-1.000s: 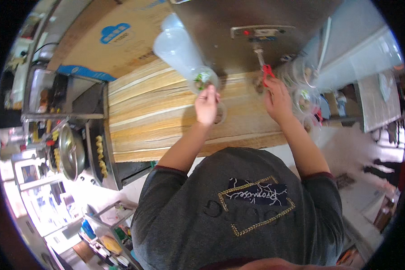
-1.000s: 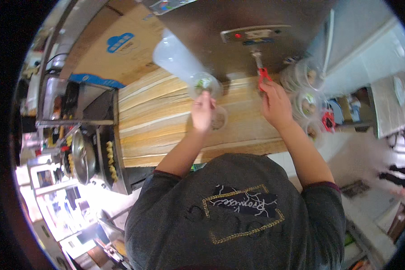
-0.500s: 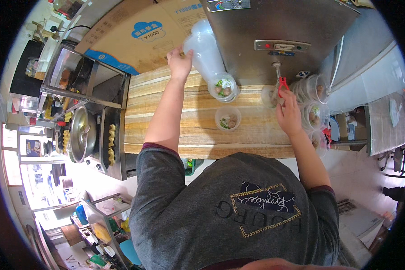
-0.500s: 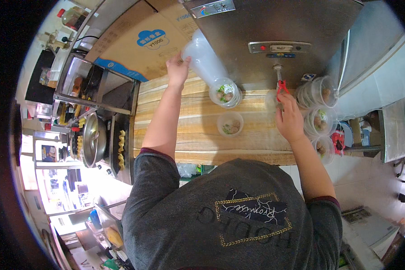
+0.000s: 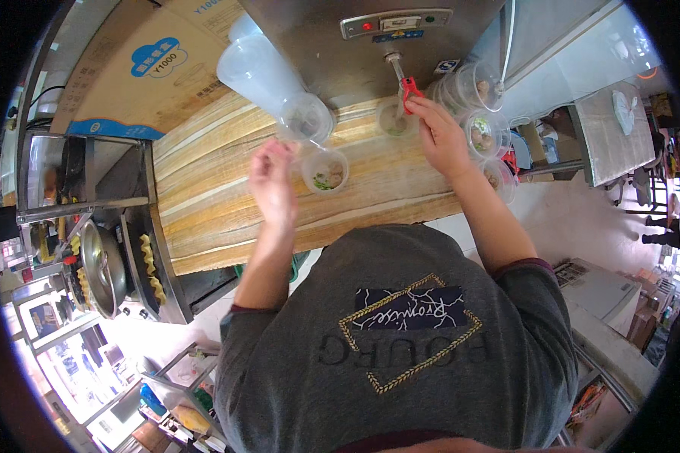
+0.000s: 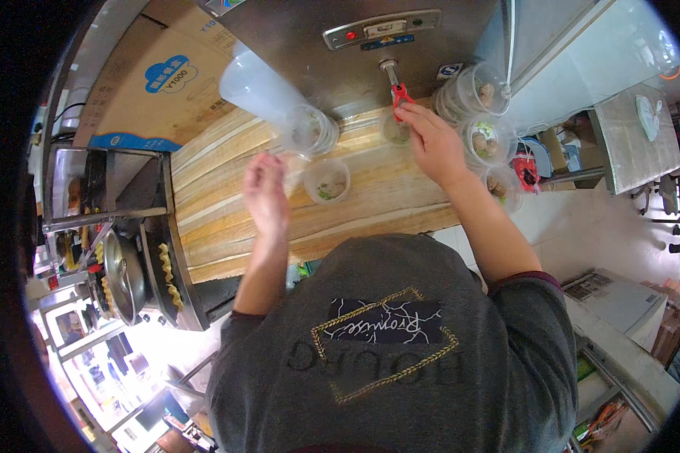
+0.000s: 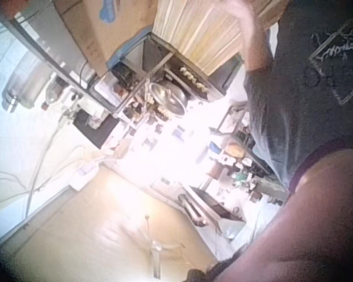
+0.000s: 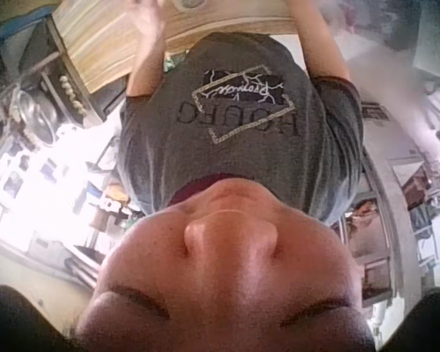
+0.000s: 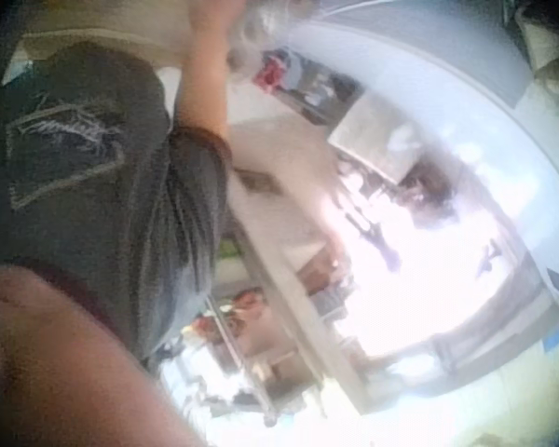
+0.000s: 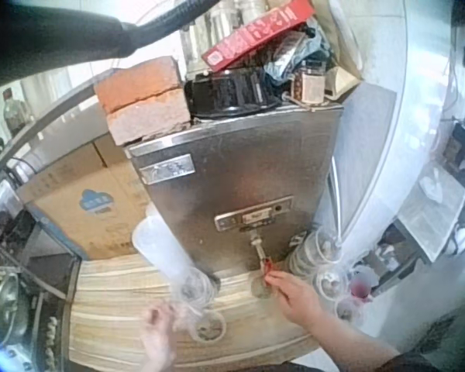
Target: The person scoops rice into a bowl, adds cooked vegetables and a meat sauce, then seals the bowl with a lid. They place the bowl into a plastic bag, add a receipt, and tie the bag. The person also fills a plastic cup with water and places it into the bag before closing it.
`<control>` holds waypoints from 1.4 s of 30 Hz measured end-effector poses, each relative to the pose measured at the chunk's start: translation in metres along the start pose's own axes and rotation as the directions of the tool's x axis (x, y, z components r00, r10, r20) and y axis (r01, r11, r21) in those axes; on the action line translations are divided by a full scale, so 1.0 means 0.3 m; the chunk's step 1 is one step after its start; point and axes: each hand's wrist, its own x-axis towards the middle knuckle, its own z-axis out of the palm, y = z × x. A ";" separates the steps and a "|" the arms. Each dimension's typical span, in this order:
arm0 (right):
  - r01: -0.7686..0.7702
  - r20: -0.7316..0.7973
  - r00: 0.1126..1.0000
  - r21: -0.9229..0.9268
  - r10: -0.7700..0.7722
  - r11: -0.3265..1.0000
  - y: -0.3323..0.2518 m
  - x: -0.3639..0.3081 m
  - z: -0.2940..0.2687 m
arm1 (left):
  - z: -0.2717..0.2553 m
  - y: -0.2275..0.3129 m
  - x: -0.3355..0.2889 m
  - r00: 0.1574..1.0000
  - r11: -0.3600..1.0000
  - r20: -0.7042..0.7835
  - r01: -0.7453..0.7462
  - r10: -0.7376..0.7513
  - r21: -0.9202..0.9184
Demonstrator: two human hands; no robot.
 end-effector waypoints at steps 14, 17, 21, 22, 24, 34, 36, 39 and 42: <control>0.005 -0.047 0.999 0.052 -0.003 0.999 -0.005 -0.001 0.017 | -0.067 -0.216 -0.267 0.743 0.714 0.065 0.661 -0.667 -0.231; 0.002 -0.052 0.999 0.032 0.000 0.999 -0.007 -0.002 0.018 | -0.062 -0.220 -0.265 0.727 0.698 0.079 0.680 -0.683 -0.225; -0.047 -0.033 0.998 0.055 0.049 0.997 -0.014 -0.009 0.017 | -0.049 -0.216 -0.263 0.705 0.677 0.085 0.703 -0.704 -0.219; -0.081 -0.021 0.996 0.065 0.083 0.995 -0.016 -0.009 0.017 | -0.046 -0.215 -0.261 0.705 0.679 0.085 0.703 -0.704 -0.211; -0.057 -0.036 0.998 0.061 0.059 0.997 -0.020 -0.010 0.016 | -0.042 -0.212 -0.258 0.701 0.680 0.065 0.707 -0.711 -0.195; -0.062 -0.058 0.996 0.097 0.068 0.993 -0.013 -0.007 0.024 | -0.060 -0.201 -0.267 0.706 0.677 0.048 0.694 -0.707 -0.246; -0.051 -0.063 0.996 0.081 0.056 0.995 -0.011 -0.008 0.028 | -0.065 -0.201 -0.265 0.699 0.668 0.050 0.699 -0.713 -0.254; -0.037 -0.078 0.996 0.075 0.043 0.996 -0.010 -0.009 0.032 | -0.071 -0.199 -0.266 0.702 0.665 0.061 0.697 -0.710 -0.269; -0.028 -0.086 0.996 0.069 0.034 0.997 -0.007 -0.005 0.034 | -0.073 -0.193 -0.270 0.689 0.659 0.030 0.703 -0.724 -0.267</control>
